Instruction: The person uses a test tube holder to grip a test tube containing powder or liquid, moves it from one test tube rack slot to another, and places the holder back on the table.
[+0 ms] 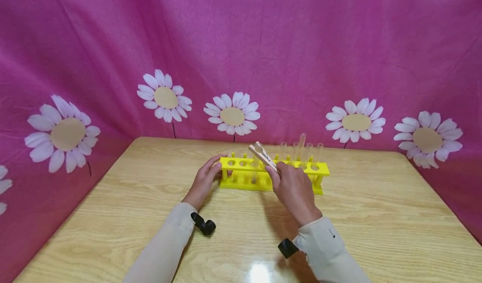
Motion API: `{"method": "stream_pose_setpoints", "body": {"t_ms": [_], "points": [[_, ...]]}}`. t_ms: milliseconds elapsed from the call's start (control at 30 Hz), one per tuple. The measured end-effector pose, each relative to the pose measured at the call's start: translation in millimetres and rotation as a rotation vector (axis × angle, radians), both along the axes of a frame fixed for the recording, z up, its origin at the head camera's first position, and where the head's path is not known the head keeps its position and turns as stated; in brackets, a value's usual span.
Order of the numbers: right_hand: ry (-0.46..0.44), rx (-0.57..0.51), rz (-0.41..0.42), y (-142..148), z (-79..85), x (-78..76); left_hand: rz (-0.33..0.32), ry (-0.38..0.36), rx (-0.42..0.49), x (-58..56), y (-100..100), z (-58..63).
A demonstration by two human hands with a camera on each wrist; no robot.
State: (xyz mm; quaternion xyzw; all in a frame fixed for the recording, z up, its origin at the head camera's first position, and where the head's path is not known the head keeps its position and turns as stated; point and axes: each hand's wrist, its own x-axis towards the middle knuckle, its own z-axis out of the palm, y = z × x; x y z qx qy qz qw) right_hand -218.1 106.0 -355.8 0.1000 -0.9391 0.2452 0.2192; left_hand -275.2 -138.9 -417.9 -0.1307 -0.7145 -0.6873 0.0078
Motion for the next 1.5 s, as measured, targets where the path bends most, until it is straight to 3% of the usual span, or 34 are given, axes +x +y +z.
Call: {"method": "stream_pose_setpoints", "body": {"t_ms": [133,233,600,767,1067,1267,1500], "points": [[0.076,-0.024,0.001,1.1,2.1,0.6,0.011,0.006,0.005,-8.2,-2.2,-13.1],[0.105,-0.042,0.006,2.0,3.6,0.8,0.011,0.023,0.003,-9.6,-2.3,-16.3],[0.069,-0.126,-0.006,6.3,13.1,5.9,0.039,0.034,-0.015,-7.9,0.4,-18.3],[0.06,-0.122,-0.03,10.9,15.8,6.6,0.02,0.012,0.003,-7.0,1.5,-20.0],[0.039,-0.127,-0.051,24.5,23.8,2.2,0.009,0.031,0.007,-11.2,-1.6,-14.8],[0.048,-0.122,-0.104,51.3,31.7,6.1,0.027,0.011,-0.032,-12.3,-3.5,-14.5],[0.029,-0.171,-0.205,81.4,35.8,13.6,-0.003,-0.026,0.006,-5.6,-0.4,-6.0]]}}
